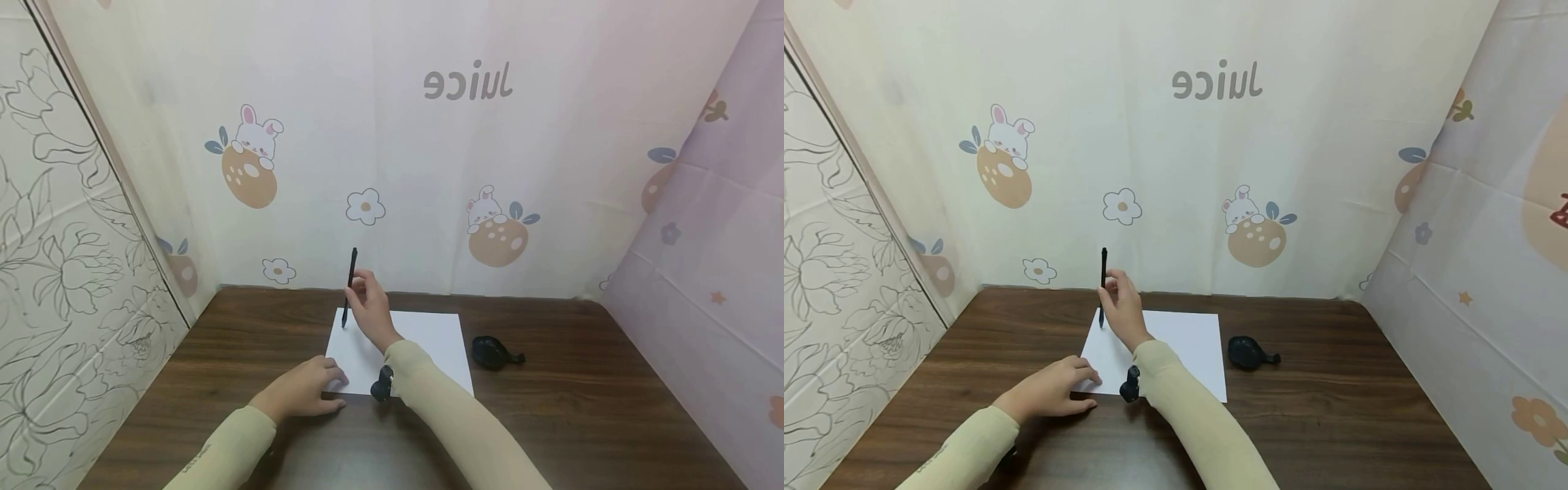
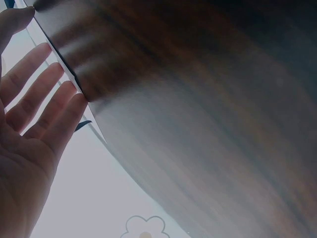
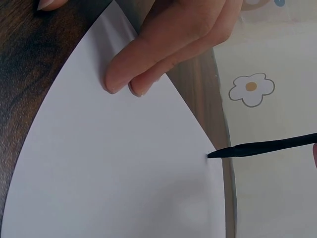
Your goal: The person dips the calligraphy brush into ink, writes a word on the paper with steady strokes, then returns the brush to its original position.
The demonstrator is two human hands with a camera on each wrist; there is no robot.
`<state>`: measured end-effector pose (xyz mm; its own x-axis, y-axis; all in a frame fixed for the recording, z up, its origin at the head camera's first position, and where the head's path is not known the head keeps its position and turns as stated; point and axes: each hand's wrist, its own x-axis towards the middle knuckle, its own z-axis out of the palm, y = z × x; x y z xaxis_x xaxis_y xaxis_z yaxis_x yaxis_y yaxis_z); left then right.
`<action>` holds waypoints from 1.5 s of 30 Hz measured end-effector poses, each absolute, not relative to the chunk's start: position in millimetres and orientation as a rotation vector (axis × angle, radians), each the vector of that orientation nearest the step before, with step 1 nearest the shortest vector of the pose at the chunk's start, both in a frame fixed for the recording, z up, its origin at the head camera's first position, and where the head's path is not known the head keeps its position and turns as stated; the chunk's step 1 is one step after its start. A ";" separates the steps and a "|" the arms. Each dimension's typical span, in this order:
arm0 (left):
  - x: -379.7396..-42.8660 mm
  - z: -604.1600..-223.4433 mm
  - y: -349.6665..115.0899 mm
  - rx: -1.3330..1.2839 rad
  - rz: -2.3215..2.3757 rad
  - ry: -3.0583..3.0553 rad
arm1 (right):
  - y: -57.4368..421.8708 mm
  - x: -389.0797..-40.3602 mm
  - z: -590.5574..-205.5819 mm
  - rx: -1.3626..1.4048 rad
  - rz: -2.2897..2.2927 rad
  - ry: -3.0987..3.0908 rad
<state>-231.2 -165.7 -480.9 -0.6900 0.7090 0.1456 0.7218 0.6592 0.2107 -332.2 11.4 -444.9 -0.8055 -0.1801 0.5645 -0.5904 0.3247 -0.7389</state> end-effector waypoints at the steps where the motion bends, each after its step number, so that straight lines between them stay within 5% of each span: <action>1: -231.2 -481.0 -165.7 -1.215 -0.389 -2.813 | 11.4 -331.9 -445.1 0.686 1.479 -2.212; 45: -228.9 -479.9 -165.2 -1.213 -0.411 -2.789 | 6.3 -326.1 -447.5 0.690 1.484 -2.251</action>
